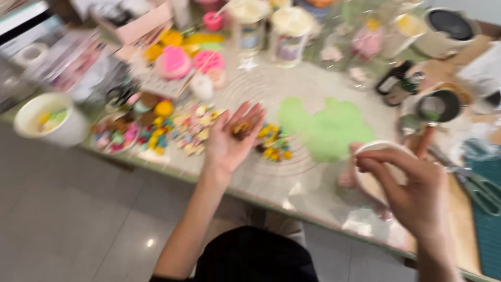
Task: Sorting and organizing small decorative wax pieces on a workbench in a candle studio.
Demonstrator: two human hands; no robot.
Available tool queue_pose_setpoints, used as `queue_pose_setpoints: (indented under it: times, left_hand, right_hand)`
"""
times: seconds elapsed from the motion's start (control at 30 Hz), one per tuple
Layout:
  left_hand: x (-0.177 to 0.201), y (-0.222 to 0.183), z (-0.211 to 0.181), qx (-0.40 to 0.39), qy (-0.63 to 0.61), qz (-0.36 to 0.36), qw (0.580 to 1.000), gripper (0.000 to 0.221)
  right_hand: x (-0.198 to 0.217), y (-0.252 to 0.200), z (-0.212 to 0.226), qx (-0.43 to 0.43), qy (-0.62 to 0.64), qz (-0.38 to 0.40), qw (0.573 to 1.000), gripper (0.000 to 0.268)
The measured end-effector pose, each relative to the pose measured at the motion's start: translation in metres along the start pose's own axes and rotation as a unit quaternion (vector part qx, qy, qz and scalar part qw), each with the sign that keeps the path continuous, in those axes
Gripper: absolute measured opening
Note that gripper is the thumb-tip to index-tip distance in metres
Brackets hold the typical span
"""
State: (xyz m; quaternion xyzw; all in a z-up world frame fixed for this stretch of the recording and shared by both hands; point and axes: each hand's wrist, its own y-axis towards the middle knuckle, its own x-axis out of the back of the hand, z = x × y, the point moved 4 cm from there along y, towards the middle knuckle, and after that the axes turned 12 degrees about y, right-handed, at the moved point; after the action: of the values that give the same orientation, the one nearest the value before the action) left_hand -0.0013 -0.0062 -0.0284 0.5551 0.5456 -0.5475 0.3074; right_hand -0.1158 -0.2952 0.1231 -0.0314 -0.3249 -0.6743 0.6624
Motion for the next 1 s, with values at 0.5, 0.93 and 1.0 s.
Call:
queue_pose_setpoints:
  times: [0.5, 0.93, 1.0]
  left_hand:
    - [0.064, -0.061, -0.084, -0.069, 0.061, 0.067, 0.994, 0.051]
    - [0.080, -0.077, -0.159, -0.139, 0.073, -0.002, 0.988, 0.048]
    - [0.076, -0.080, -0.166, -0.154, 0.076, -0.005, 0.985, 0.049]
  right_hand:
    - [-0.193, -0.010, -0.055, -0.057, 0.167, 0.120, 0.977, 0.015]
    - [-0.260, 0.021, -0.019, -0.040, 0.229, 0.190, 0.954, 0.017]
    - [-0.267, 0.024, -0.013, -0.038, 0.254, 0.198, 0.946, 0.017]
